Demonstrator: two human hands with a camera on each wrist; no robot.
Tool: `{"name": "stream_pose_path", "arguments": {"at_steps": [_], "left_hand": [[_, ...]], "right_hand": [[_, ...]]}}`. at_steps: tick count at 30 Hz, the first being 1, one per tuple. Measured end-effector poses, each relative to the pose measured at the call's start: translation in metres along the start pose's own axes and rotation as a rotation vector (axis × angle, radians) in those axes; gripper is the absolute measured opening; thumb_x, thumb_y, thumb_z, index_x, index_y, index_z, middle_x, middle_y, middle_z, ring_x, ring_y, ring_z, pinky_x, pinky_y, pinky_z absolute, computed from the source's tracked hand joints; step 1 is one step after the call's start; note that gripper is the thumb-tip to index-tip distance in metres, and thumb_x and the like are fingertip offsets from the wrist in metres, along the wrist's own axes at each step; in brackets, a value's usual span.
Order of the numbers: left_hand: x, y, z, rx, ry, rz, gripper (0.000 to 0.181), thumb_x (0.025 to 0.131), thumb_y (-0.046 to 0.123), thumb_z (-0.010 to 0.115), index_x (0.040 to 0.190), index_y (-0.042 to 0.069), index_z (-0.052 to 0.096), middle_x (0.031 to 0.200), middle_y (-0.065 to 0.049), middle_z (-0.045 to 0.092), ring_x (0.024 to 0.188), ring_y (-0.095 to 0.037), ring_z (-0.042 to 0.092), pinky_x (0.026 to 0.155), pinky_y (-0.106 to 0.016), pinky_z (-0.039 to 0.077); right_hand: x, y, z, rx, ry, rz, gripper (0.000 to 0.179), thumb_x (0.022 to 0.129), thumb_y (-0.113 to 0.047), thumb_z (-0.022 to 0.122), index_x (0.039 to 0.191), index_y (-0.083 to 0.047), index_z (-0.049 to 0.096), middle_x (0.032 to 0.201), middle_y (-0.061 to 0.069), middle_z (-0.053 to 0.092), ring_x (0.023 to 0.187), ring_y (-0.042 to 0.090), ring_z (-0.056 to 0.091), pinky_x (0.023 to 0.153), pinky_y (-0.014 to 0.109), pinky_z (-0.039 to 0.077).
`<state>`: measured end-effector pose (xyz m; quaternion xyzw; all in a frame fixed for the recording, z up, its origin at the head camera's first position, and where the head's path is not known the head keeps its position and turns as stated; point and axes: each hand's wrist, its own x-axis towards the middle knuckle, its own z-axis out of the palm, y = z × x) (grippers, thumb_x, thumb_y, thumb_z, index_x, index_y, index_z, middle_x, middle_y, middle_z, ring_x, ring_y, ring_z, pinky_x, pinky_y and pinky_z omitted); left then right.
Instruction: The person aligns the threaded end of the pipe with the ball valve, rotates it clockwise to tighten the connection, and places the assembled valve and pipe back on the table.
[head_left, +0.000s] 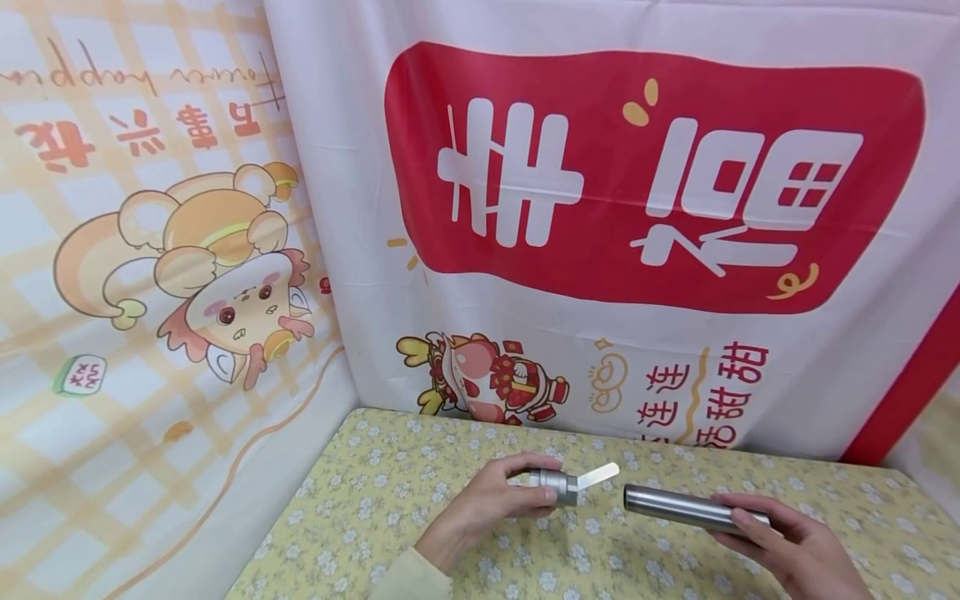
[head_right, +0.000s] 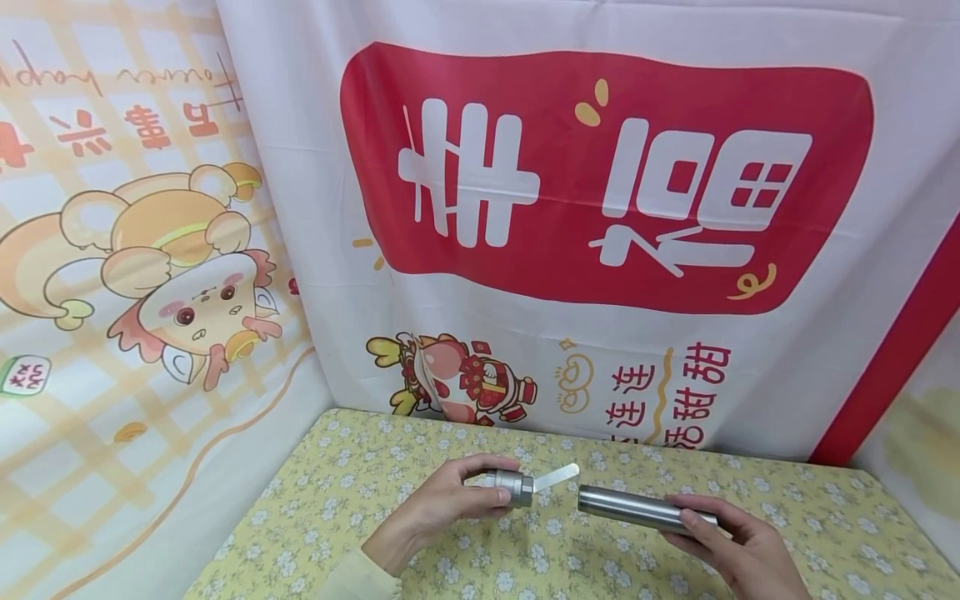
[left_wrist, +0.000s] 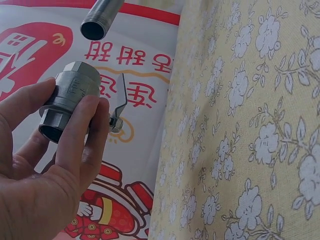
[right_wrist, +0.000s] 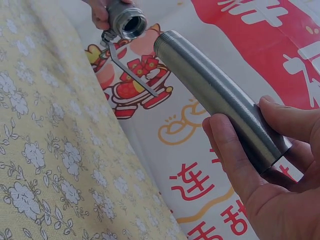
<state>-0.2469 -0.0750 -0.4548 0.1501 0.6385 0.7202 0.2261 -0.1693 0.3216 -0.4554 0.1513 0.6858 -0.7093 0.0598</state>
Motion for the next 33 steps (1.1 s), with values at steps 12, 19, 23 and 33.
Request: {"name": "stream_pose_path", "arguments": {"at_steps": [12,19,23,33], "left_hand": [[0.000,-0.001,0.005,0.007,-0.009,0.010,0.041,0.095,0.014,0.086,0.135,0.010,0.076,0.133,-0.012,0.068,0.105,-0.022,0.078,0.094,-0.037,0.065],[0.000,-0.002,0.006,0.013,-0.024,0.018,0.044,0.096,0.017,0.085,0.138,0.008,0.074,0.138,-0.011,0.067,0.106,-0.022,0.078,0.094,-0.037,0.065],[0.000,-0.001,0.008,0.009,-0.031,0.025,0.047,0.096,0.016,0.086,0.139,0.005,0.073,0.137,-0.011,0.067,0.105,-0.022,0.078,0.094,-0.037,0.065],[0.000,-0.001,0.013,0.015,-0.033,0.029,0.045,0.095,0.017,0.086,0.138,0.007,0.074,0.138,-0.007,0.067,0.106,-0.021,0.077,0.094,-0.037,0.065]], "right_hand": [[0.001,-0.001,0.014,-0.008,-0.020,-0.012,0.021,0.106,-0.022,0.074,0.126,-0.025,0.082,0.121,-0.004,0.076,0.108,0.019,0.078,0.102,0.049,0.062],[0.002,0.000,0.021,0.011,-0.023,-0.018,0.024,0.105,-0.023,0.075,0.128,-0.022,0.081,0.122,-0.003,0.076,0.109,0.019,0.077,0.103,0.049,0.061],[0.001,0.002,0.025,0.023,-0.031,-0.028,0.020,0.107,-0.021,0.073,0.124,-0.023,0.082,0.119,-0.005,0.076,0.108,0.018,0.078,0.104,0.049,0.061],[0.000,0.003,0.036,0.011,-0.043,-0.040,0.027,0.106,-0.022,0.074,0.131,-0.014,0.079,0.123,-0.001,0.076,0.111,0.020,0.078,0.104,0.050,0.060]]}}
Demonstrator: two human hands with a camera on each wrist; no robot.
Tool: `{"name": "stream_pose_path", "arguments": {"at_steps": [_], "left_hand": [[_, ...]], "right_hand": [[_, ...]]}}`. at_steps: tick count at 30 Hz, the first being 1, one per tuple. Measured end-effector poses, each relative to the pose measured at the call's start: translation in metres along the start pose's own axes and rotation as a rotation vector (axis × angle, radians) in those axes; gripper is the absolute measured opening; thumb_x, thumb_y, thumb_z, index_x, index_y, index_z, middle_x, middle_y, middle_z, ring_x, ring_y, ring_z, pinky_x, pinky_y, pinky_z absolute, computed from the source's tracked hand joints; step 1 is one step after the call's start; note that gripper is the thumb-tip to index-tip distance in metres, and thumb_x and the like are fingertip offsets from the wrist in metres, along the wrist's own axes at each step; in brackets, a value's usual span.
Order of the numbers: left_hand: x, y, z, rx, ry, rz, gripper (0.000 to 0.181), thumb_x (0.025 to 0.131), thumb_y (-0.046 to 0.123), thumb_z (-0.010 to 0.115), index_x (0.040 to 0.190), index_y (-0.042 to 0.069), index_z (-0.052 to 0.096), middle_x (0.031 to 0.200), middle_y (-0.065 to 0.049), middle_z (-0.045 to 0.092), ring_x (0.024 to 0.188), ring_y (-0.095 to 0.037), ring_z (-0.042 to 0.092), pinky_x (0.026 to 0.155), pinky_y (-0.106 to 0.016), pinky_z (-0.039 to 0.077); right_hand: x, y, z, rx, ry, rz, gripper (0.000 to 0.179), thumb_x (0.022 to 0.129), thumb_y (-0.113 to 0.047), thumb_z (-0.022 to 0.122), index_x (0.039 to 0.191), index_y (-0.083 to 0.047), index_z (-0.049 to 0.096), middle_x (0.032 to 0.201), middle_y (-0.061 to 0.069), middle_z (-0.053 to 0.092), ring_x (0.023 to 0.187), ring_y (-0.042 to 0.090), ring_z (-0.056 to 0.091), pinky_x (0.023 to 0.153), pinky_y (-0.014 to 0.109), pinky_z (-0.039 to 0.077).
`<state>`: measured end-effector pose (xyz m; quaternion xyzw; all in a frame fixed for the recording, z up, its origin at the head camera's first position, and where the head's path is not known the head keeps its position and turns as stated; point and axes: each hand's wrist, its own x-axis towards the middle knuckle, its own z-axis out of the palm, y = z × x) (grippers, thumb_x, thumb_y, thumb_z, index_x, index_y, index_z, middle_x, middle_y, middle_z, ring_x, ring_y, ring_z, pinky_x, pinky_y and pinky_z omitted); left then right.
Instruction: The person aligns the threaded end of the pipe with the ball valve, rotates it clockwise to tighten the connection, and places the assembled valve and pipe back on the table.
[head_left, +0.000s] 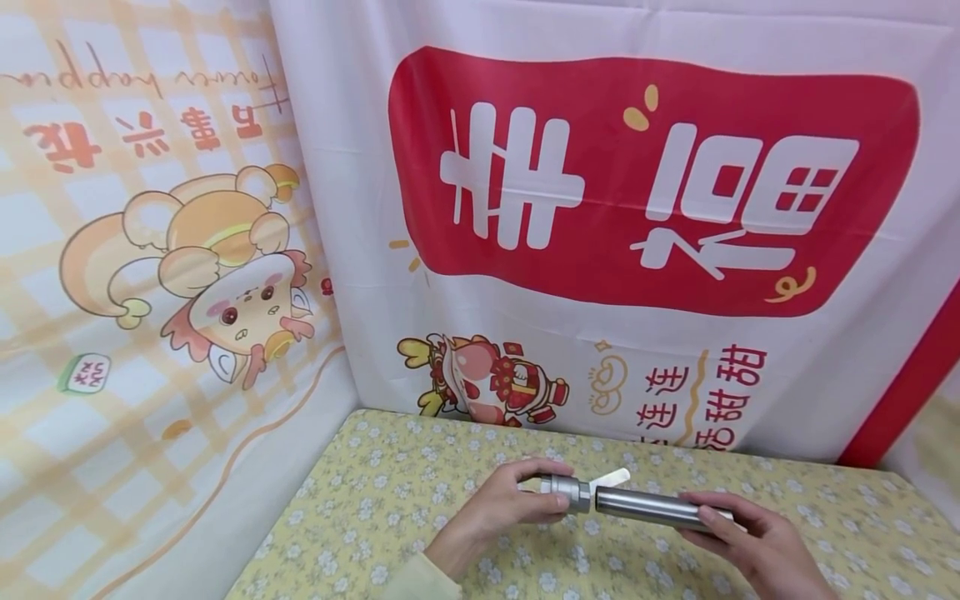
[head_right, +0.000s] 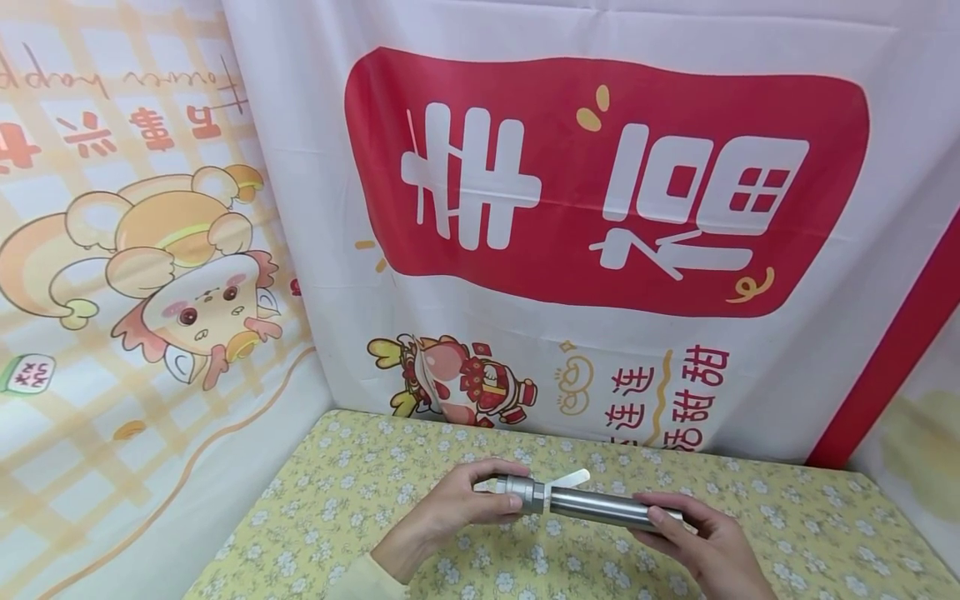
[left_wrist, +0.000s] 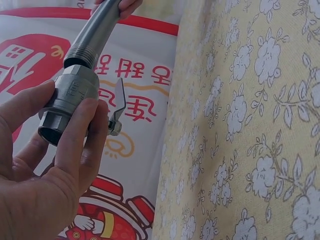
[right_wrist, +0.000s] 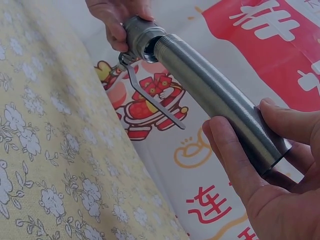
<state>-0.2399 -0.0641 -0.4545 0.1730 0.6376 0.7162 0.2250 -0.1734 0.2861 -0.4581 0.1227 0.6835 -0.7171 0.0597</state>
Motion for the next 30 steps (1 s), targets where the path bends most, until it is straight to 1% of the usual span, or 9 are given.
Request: {"name": "stream_pose_path", "arguments": {"at_steps": [8,10,15,19,24,30], "left_hand": [[0.0009,-0.0010,0.0020,-0.006,-0.017,0.016,0.046,0.096,0.016,0.086,0.139,0.005,0.073,0.137,-0.007,0.068,0.105,-0.020,0.077,0.094,-0.037,0.065],[0.0008,-0.0013,0.0022,-0.002,-0.018,0.019,0.048,0.096,0.016,0.085,0.140,0.003,0.072,0.137,-0.007,0.068,0.105,-0.020,0.077,0.094,-0.037,0.065],[0.0005,-0.0021,0.0018,0.002,-0.009,0.016,0.045,0.096,0.015,0.085,0.138,0.006,0.074,0.140,-0.007,0.067,0.104,-0.019,0.076,0.092,-0.036,0.066],[0.0006,-0.0031,0.0013,0.004,-0.001,0.013,0.042,0.096,0.016,0.085,0.137,0.008,0.076,0.143,-0.005,0.066,0.105,-0.019,0.076,0.091,-0.035,0.066],[0.0009,-0.0039,0.0010,0.000,0.000,-0.004,0.040,0.096,0.016,0.085,0.135,0.012,0.077,0.139,-0.006,0.068,0.105,-0.020,0.076,0.091,-0.035,0.066],[0.0001,-0.0046,0.0002,-0.012,-0.009,-0.009,0.044,0.096,0.018,0.085,0.138,0.009,0.075,0.137,-0.007,0.069,0.106,-0.020,0.076,0.092,-0.036,0.066]], "right_hand": [[0.0019,0.0013,0.0037,-0.022,0.000,0.002,0.035,0.106,-0.023,0.074,0.138,-0.008,0.075,0.126,0.001,0.075,0.112,0.021,0.077,0.104,0.050,0.061],[0.0018,0.0015,0.0046,-0.020,-0.003,0.002,0.034,0.106,-0.023,0.074,0.137,-0.009,0.075,0.126,0.000,0.075,0.112,0.020,0.077,0.105,0.050,0.060],[0.0023,0.0017,0.0061,-0.003,-0.010,-0.001,0.026,0.108,-0.020,0.071,0.132,-0.013,0.079,0.124,-0.002,0.075,0.111,0.017,0.077,0.105,0.049,0.060],[0.0028,0.0021,0.0067,-0.004,-0.012,-0.003,0.026,0.109,-0.020,0.069,0.132,-0.012,0.078,0.124,-0.002,0.075,0.110,0.016,0.077,0.104,0.048,0.061],[0.0032,0.0026,0.0073,-0.004,-0.006,0.004,0.027,0.109,-0.020,0.069,0.134,-0.012,0.078,0.124,-0.002,0.075,0.110,0.017,0.078,0.104,0.048,0.061],[0.0030,0.0027,0.0078,0.004,0.000,0.016,0.028,0.108,-0.021,0.071,0.134,-0.013,0.078,0.123,-0.003,0.075,0.111,0.018,0.078,0.106,0.049,0.060]]}}
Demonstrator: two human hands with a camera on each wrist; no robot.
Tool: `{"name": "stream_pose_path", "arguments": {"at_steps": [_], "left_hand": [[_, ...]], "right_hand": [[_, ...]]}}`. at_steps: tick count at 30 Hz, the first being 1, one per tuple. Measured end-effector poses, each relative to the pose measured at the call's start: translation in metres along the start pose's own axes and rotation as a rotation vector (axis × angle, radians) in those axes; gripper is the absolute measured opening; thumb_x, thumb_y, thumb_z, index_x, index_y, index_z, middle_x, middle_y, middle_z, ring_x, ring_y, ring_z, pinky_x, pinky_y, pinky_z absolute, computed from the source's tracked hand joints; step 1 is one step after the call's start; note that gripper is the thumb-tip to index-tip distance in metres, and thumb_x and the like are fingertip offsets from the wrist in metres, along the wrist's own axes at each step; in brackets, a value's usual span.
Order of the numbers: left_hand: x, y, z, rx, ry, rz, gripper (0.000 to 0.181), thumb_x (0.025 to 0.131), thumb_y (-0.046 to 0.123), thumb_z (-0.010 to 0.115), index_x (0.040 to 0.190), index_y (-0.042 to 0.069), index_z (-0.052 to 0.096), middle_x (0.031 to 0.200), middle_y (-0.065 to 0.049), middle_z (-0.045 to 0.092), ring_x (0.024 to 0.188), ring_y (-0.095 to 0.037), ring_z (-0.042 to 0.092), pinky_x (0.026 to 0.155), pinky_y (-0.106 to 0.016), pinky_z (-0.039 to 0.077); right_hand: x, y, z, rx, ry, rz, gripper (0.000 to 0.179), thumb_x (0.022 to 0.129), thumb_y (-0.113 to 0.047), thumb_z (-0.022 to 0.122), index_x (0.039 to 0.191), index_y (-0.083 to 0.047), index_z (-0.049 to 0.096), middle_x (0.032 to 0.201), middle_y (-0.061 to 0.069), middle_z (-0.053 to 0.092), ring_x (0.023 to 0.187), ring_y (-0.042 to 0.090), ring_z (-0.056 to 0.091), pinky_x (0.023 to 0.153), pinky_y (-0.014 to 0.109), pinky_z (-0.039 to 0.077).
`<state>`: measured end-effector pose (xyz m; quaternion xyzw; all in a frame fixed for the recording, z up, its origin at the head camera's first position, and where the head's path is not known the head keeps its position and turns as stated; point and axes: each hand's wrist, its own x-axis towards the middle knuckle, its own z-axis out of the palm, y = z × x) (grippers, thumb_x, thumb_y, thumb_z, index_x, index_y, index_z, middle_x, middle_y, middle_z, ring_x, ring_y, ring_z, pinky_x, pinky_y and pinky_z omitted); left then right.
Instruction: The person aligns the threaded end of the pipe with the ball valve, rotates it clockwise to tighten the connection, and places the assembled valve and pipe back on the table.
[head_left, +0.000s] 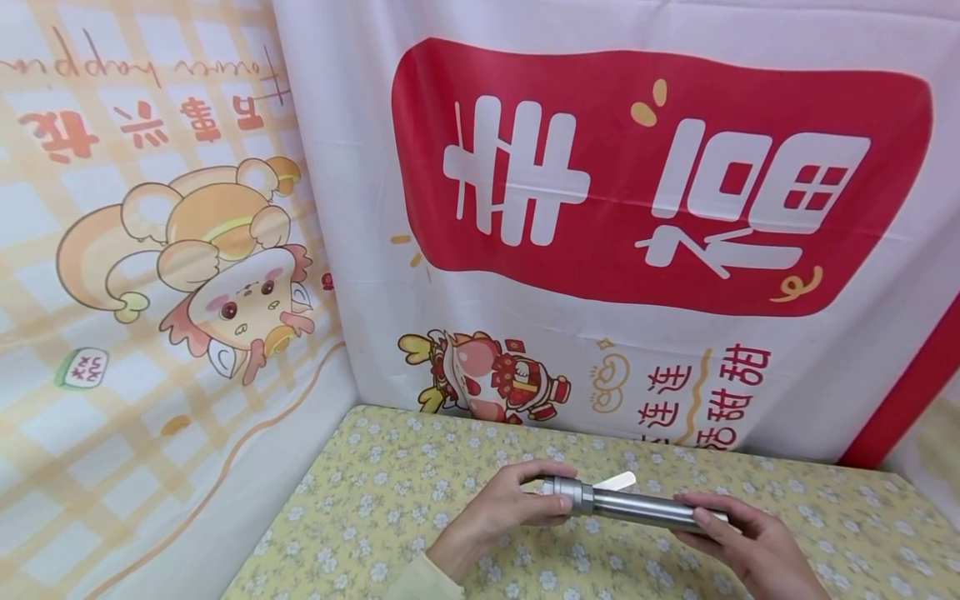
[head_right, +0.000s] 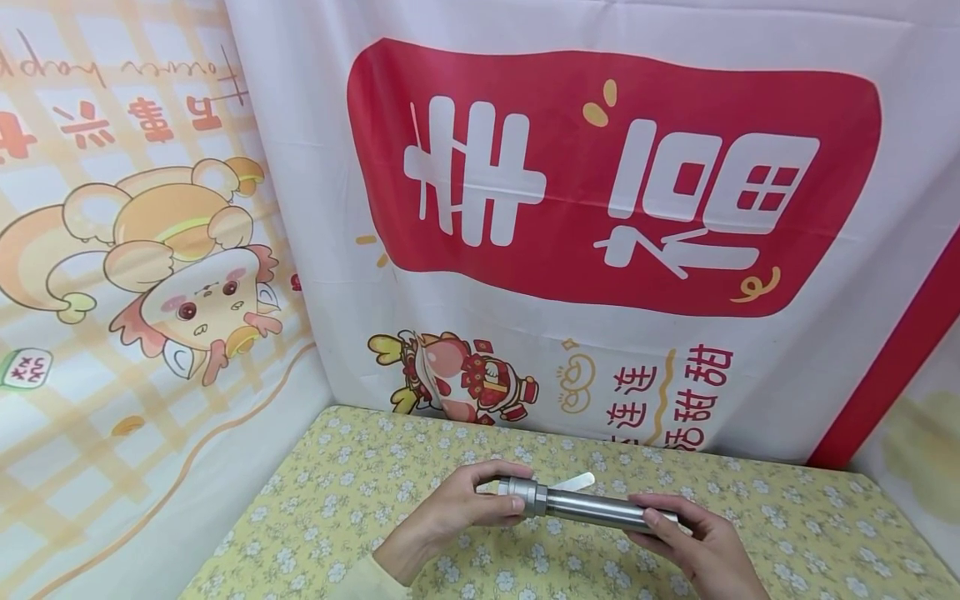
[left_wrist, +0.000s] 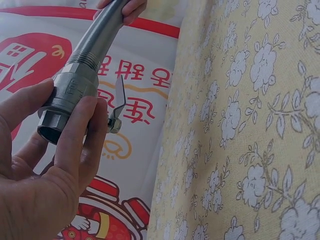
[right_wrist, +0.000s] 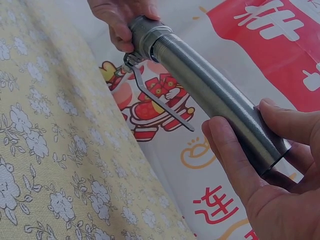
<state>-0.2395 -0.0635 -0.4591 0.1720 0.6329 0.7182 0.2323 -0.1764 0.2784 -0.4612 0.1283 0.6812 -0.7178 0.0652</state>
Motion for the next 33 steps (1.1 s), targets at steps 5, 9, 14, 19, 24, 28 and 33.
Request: {"name": "stream_pose_path", "arguments": {"at_steps": [5,9,14,19,24,28,33], "left_hand": [[-0.001,-0.002,0.001,-0.008,-0.011,0.004,0.045,0.096,0.018,0.085,0.139,0.008,0.074,0.136,-0.008,0.068,0.106,-0.020,0.076,0.092,-0.036,0.066],[0.000,-0.003,0.002,-0.019,-0.016,0.000,0.044,0.096,0.016,0.085,0.138,0.008,0.074,0.134,-0.009,0.068,0.105,-0.020,0.076,0.092,-0.035,0.066],[-0.002,-0.003,0.004,-0.025,-0.014,-0.001,0.044,0.096,0.012,0.084,0.138,0.007,0.074,0.133,-0.010,0.070,0.103,-0.019,0.076,0.091,-0.033,0.066],[-0.004,-0.003,0.003,-0.035,-0.027,0.014,0.045,0.096,0.011,0.083,0.140,0.005,0.072,0.132,-0.011,0.071,0.102,-0.017,0.076,0.092,-0.032,0.065],[-0.006,-0.004,0.001,-0.032,-0.037,0.018,0.047,0.096,0.013,0.084,0.141,0.009,0.073,0.134,-0.009,0.071,0.102,-0.017,0.075,0.091,-0.031,0.065],[-0.007,-0.006,-0.002,0.000,-0.028,0.030,0.048,0.094,0.008,0.085,0.141,0.011,0.073,0.138,-0.008,0.070,0.104,-0.020,0.073,0.088,-0.029,0.064],[-0.011,-0.006,-0.004,0.070,-0.007,0.056,0.047,0.093,0.006,0.084,0.139,0.012,0.074,0.138,-0.007,0.071,0.103,-0.021,0.073,0.085,-0.027,0.061]], "right_hand": [[0.000,0.002,-0.002,0.004,-0.004,-0.001,0.029,0.108,-0.022,0.071,0.135,-0.011,0.077,0.124,-0.002,0.075,0.111,0.019,0.078,0.106,0.049,0.060],[-0.001,0.003,-0.002,-0.001,0.005,0.005,0.028,0.109,-0.020,0.070,0.134,-0.011,0.077,0.124,-0.002,0.074,0.111,0.019,0.078,0.105,0.048,0.060],[-0.002,0.005,-0.002,-0.006,0.000,-0.011,0.026,0.109,-0.019,0.070,0.132,-0.012,0.079,0.125,-0.001,0.072,0.111,0.019,0.077,0.104,0.048,0.061],[-0.004,0.005,-0.001,-0.037,-0.012,0.000,0.033,0.105,-0.018,0.075,0.137,-0.012,0.076,0.129,0.002,0.071,0.113,0.021,0.077,0.105,0.047,0.061],[-0.006,0.005,0.000,-0.127,-0.034,0.013,0.050,0.098,-0.020,0.084,0.145,-0.011,0.070,0.139,0.006,0.067,0.116,0.021,0.074,0.104,0.045,0.062],[-0.007,0.005,0.005,-0.142,-0.034,0.009,0.053,0.096,-0.019,0.085,0.146,-0.009,0.068,0.141,0.006,0.066,0.118,0.020,0.072,0.104,0.044,0.062],[-0.006,0.002,0.012,-0.166,-0.001,0.034,0.055,0.095,-0.026,0.087,0.145,-0.010,0.068,0.138,0.005,0.069,0.117,0.022,0.071,0.104,0.047,0.062]]}}
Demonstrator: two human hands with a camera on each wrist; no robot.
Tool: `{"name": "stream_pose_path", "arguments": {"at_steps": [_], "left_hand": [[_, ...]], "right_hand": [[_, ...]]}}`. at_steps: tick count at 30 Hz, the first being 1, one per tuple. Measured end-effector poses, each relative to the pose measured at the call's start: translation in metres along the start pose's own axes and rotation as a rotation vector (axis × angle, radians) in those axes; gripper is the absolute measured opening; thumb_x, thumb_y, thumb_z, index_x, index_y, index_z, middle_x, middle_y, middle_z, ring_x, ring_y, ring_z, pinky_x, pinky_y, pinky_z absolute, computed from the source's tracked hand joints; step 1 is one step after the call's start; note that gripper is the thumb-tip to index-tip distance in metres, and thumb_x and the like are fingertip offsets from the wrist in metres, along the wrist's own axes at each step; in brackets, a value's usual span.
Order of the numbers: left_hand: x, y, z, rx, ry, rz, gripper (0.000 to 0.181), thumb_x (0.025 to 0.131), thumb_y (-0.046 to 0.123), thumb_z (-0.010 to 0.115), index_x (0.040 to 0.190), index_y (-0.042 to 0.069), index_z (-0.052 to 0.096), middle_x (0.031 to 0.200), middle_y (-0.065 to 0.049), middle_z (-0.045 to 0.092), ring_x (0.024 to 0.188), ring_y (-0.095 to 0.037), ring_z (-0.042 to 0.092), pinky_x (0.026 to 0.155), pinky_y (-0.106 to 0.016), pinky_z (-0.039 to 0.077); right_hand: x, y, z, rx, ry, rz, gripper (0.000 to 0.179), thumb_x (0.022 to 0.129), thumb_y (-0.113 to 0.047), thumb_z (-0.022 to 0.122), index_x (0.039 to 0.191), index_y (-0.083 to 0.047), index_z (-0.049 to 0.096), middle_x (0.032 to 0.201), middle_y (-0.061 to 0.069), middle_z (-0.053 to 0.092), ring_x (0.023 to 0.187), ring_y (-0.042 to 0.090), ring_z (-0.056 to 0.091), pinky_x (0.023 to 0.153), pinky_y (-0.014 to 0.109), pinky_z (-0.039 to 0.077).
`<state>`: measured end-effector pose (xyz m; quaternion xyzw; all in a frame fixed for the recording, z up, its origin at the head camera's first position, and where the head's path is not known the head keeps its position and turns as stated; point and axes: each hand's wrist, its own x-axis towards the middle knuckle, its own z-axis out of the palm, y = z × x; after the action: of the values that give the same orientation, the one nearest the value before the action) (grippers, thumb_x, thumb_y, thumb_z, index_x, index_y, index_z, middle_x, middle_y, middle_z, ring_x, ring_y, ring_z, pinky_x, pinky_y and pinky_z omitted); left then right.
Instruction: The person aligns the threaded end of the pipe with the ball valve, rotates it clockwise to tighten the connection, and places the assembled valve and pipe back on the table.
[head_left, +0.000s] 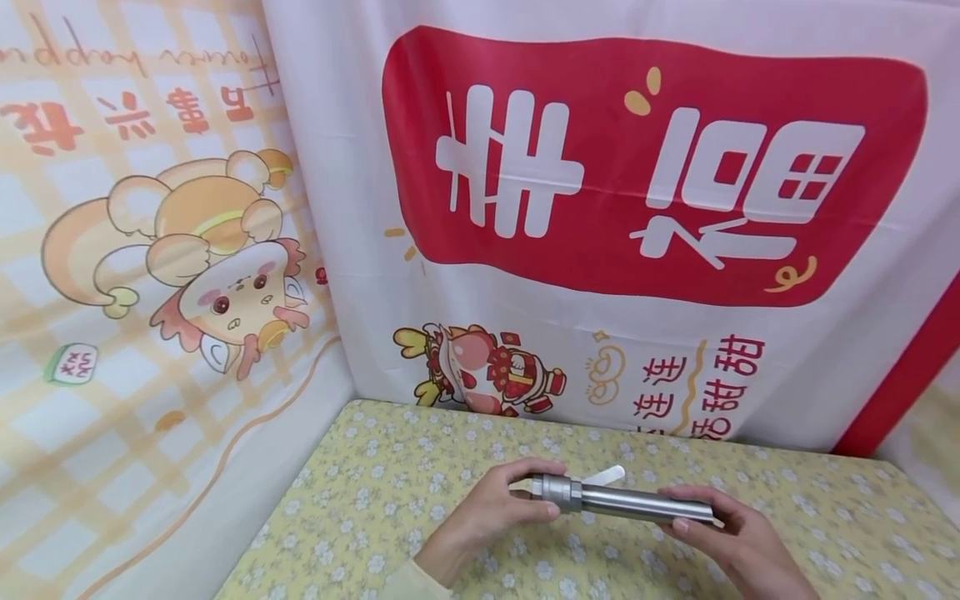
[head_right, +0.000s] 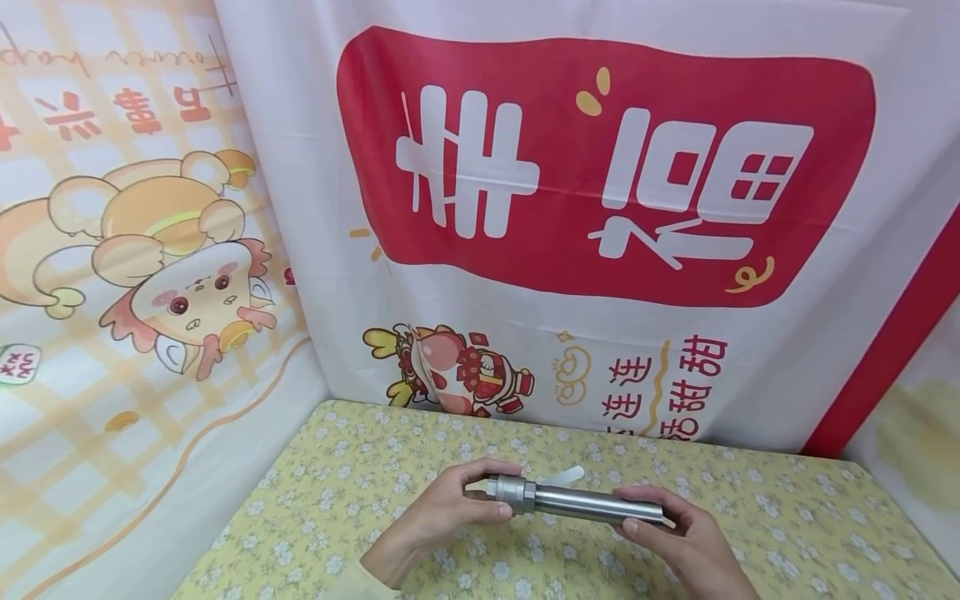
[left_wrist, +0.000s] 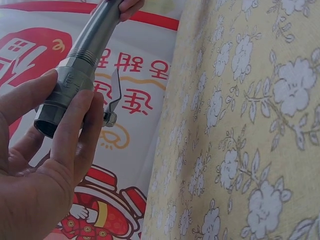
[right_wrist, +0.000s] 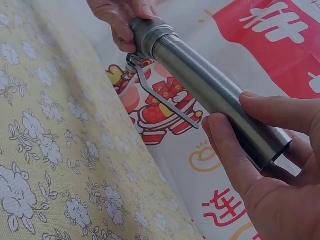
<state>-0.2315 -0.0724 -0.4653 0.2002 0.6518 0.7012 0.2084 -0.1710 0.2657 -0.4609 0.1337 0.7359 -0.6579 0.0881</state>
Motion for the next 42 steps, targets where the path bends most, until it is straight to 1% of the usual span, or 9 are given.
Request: {"name": "stream_pose_path", "arguments": {"at_steps": [3,6,13,18,23,27,35,38,42], "left_hand": [[-0.002,0.001,0.000,0.010,0.009,0.010,0.046,0.093,0.005,0.083,0.137,0.014,0.076,0.137,-0.008,0.072,0.102,-0.021,0.074,0.085,-0.028,0.062],[-0.003,0.002,0.001,-0.006,0.005,0.014,0.046,0.093,0.004,0.083,0.138,0.013,0.075,0.139,-0.009,0.072,0.103,-0.022,0.075,0.087,-0.029,0.063],[-0.003,0.006,0.001,-0.019,-0.013,0.019,0.046,0.095,0.005,0.083,0.140,0.013,0.074,0.143,-0.010,0.071,0.108,-0.024,0.075,0.089,-0.030,0.064],[0.000,0.007,0.000,-0.001,-0.012,0.036,0.046,0.096,0.006,0.083,0.140,0.013,0.074,0.143,-0.011,0.071,0.108,-0.023,0.075,0.088,-0.029,0.064],[-0.002,0.005,0.001,0.000,-0.014,0.048,0.046,0.095,0.006,0.084,0.140,0.011,0.074,0.144,-0.013,0.071,0.108,-0.023,0.076,0.089,-0.029,0.064],[-0.003,0.006,0.001,-0.002,-0.022,0.052,0.047,0.095,0.006,0.084,0.141,0.007,0.072,0.144,-0.013,0.071,0.108,-0.023,0.076,0.090,-0.030,0.064],[-0.004,0.009,0.002,-0.015,-0.030,0.056,0.048,0.097,0.008,0.083,0.143,0.007,0.071,0.145,-0.014,0.071,0.110,-0.022,0.076,0.092,-0.031,0.064],[-0.005,0.010,0.003,-0.024,-0.022,0.046,0.048,0.096,0.007,0.083,0.143,0.006,0.071,0.145,-0.014,0.071,0.110,-0.023,0.076,0.092,-0.032,0.064],[-0.005,0.009,0.004,-0.039,-0.015,0.018,0.049,0.096,0.006,0.083,0.143,0.005,0.070,0.145,-0.012,0.070,0.111,-0.024,0.076,0.093,-0.032,0.064]], "right_hand": [[0.000,-0.002,0.001,0.010,0.006,0.016,0.055,0.095,-0.027,0.087,0.144,-0.010,0.068,0.135,0.004,0.071,0.116,0.022,0.072,0.105,0.048,0.062],[-0.001,-0.003,0.000,0.036,-0.004,0.024,0.054,0.095,-0.026,0.087,0.143,-0.010,0.069,0.133,0.004,0.072,0.115,0.022,0.073,0.105,0.048,0.062],[-0.004,-0.005,-0.003,0.055,-0.040,0.012,0.050,0.099,-0.027,0.084,0.143,-0.011,0.069,0.133,0.005,0.071,0.115,0.023,0.075,0.106,0.049,0.061],[0.000,-0.006,-0.009,0.097,-0.099,0.001,0.042,0.101,-0.024,0.081,0.140,-0.012,0.071,0.129,0.003,0.072,0.114,0.022,0.076,0.106,0.048,0.061],[0.003,-0.002,-0.014,0.146,-0.156,-0.017,0.037,0.104,-0.018,0.077,0.140,-0.011,0.072,0.126,0.001,0.073,0.113,0.021,0.076,0.107,0.047,0.060],[0.004,0.002,-0.016,0.177,-0.164,-0.025,0.036,0.103,-0.016,0.077,0.139,-0.011,0.074,0.125,0.003,0.072,0.113,0.023,0.077,0.108,0.049,0.059],[0.005,0.002,-0.018,0.218,-0.190,-0.046,0.026,0.105,-0.014,0.075,0.130,-0.019,0.079,0.123,0.005,0.073,0.112,0.024,0.078,0.107,0.049,0.059],[0.005,0.001,-0.018,0.233,-0.190,-0.038,0.027,0.104,-0.013,0.075,0.130,-0.017,0.079,0.121,0.005,0.075,0.111,0.024,0.079,0.106,0.049,0.059],[0.006,0.002,-0.017,0.240,-0.164,-0.020,0.029,0.103,-0.012,0.077,0.131,-0.014,0.079,0.118,0.006,0.076,0.109,0.025,0.080,0.105,0.051,0.060]]}}
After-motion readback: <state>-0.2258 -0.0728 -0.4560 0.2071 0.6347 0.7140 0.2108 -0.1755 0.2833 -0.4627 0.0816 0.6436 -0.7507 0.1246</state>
